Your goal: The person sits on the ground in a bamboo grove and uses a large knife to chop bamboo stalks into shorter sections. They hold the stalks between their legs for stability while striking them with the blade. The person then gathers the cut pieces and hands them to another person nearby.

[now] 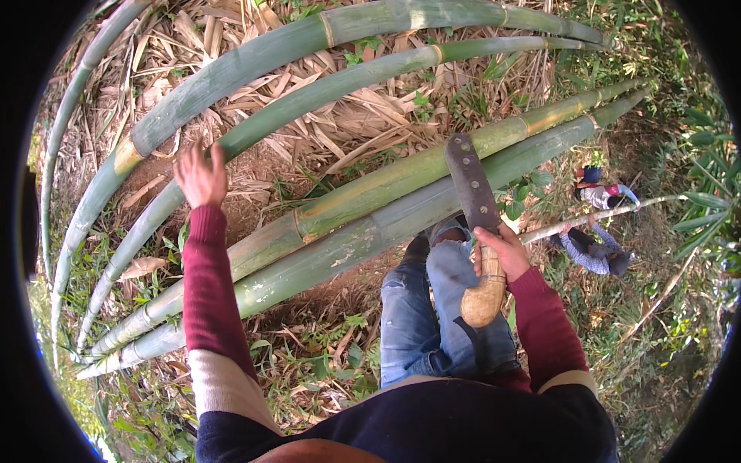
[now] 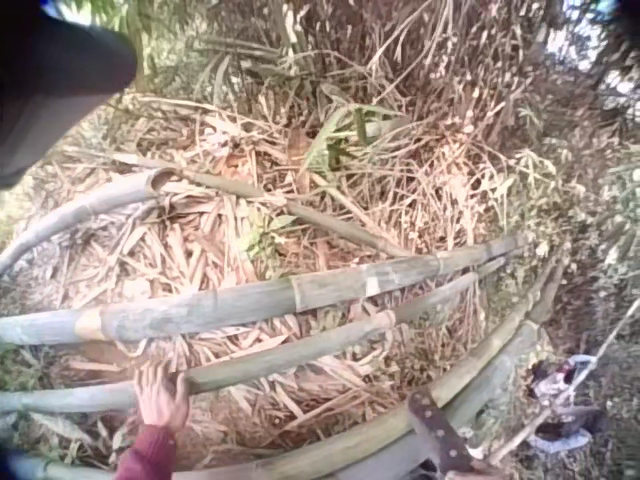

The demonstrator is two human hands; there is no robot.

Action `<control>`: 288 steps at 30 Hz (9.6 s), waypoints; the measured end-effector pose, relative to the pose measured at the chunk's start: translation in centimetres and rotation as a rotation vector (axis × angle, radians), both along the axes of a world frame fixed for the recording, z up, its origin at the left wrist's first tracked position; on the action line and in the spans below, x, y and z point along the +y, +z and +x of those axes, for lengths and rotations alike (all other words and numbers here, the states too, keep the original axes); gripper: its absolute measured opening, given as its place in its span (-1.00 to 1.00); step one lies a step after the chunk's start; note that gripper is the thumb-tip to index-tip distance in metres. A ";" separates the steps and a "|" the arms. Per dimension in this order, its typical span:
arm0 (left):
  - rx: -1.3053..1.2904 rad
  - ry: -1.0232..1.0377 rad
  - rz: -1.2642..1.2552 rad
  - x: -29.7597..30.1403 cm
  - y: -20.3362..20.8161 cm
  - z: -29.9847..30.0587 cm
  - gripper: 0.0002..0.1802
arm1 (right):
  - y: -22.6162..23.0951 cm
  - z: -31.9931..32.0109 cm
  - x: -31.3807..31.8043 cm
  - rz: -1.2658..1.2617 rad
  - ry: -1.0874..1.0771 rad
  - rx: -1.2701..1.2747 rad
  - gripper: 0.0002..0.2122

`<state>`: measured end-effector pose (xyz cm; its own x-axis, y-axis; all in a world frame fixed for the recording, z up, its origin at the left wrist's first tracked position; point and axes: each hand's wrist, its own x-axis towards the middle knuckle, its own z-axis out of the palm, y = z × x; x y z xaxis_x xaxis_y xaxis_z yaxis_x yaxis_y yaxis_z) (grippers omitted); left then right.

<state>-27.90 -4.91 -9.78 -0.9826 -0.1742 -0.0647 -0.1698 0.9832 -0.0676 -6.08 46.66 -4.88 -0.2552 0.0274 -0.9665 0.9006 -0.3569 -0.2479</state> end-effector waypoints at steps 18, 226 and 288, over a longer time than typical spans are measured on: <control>-0.079 -0.334 0.064 14.2 2.6 19.7 -0.18 | -2.1 2.0 3.1 -0.040 -0.268 0.052 -0.70; -1.052 -1.955 0.031 89.4 -15.1 64.5 -0.46 | -12.0 60.6 -12.6 0.678 -1.730 -0.451 -0.34; -2.493 -0.967 0.764 91.9 -12.4 81.5 -0.14 | -7.2 55.1 11.5 1.217 -0.693 -0.897 -0.43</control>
<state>53.57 86.94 -22.20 0.8700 0.4483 -0.2052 -0.1804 0.6768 0.7137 49.03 58.16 -12.11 0.7146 0.6891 -0.1202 0.6652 -0.7226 -0.1882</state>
